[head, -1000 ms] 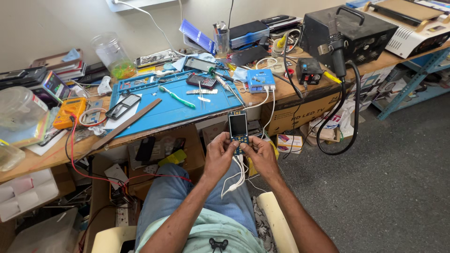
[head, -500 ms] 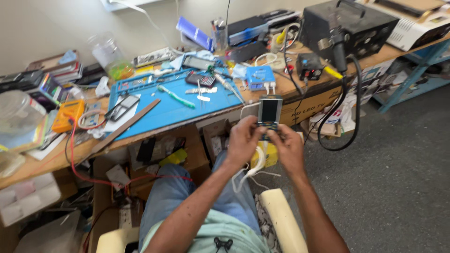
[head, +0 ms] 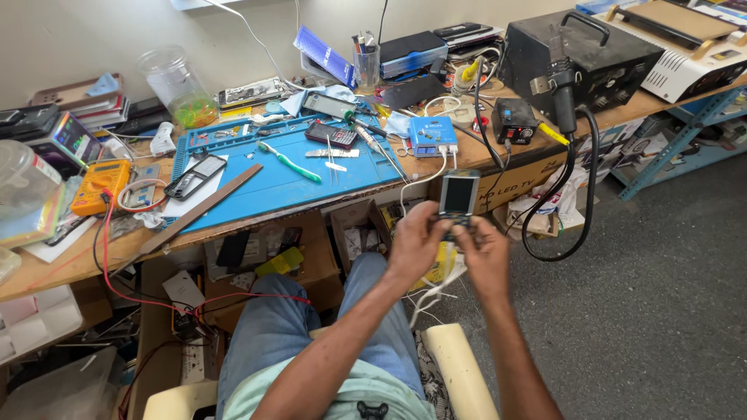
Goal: The person uses a soldering iron to work on a mobile phone motherboard, then cleans the board with a toothbrush and liquid. They reassemble the phone with its battery and back cover, connect a charging cable, and inspect the device.
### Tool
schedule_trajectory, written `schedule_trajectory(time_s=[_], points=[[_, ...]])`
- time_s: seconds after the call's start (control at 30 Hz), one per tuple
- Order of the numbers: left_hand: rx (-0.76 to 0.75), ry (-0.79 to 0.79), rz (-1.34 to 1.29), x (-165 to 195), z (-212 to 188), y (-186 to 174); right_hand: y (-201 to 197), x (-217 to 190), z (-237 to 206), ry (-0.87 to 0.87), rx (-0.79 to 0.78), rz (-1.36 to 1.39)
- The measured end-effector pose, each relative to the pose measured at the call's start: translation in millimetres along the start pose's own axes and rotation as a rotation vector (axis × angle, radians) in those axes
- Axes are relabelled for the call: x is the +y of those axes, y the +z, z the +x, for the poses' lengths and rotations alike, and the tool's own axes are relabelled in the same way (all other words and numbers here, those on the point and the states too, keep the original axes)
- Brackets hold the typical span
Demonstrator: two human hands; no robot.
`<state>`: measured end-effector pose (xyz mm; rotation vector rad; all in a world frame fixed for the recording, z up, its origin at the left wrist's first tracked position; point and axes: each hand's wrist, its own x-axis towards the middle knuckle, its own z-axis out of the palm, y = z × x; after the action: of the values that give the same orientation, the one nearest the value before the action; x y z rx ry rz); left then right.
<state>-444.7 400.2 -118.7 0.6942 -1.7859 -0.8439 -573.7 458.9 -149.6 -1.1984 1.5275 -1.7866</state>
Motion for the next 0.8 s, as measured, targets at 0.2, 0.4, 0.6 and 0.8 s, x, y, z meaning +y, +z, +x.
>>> schedule_trajectory(time_s=[0.2,0.4,0.6,0.8], points=[[0.021,-0.135,-0.062,-34.7,-21.8,-28.7,30.2,32.1,-2.8,-0.016,-0.188,0.198],[-0.026,-0.151,-0.240,-37.2,-30.3,-32.6,29.0,31.0,-9.6,-0.038,-0.209,0.110],[-0.004,-0.122,-0.108,-31.6,-32.5,-32.5,23.6,23.0,-14.3,-0.054,-0.251,0.137],[0.023,-0.095,0.017,-29.5,-31.1,-34.8,27.0,24.6,-11.1,-0.092,-0.235,0.282]])
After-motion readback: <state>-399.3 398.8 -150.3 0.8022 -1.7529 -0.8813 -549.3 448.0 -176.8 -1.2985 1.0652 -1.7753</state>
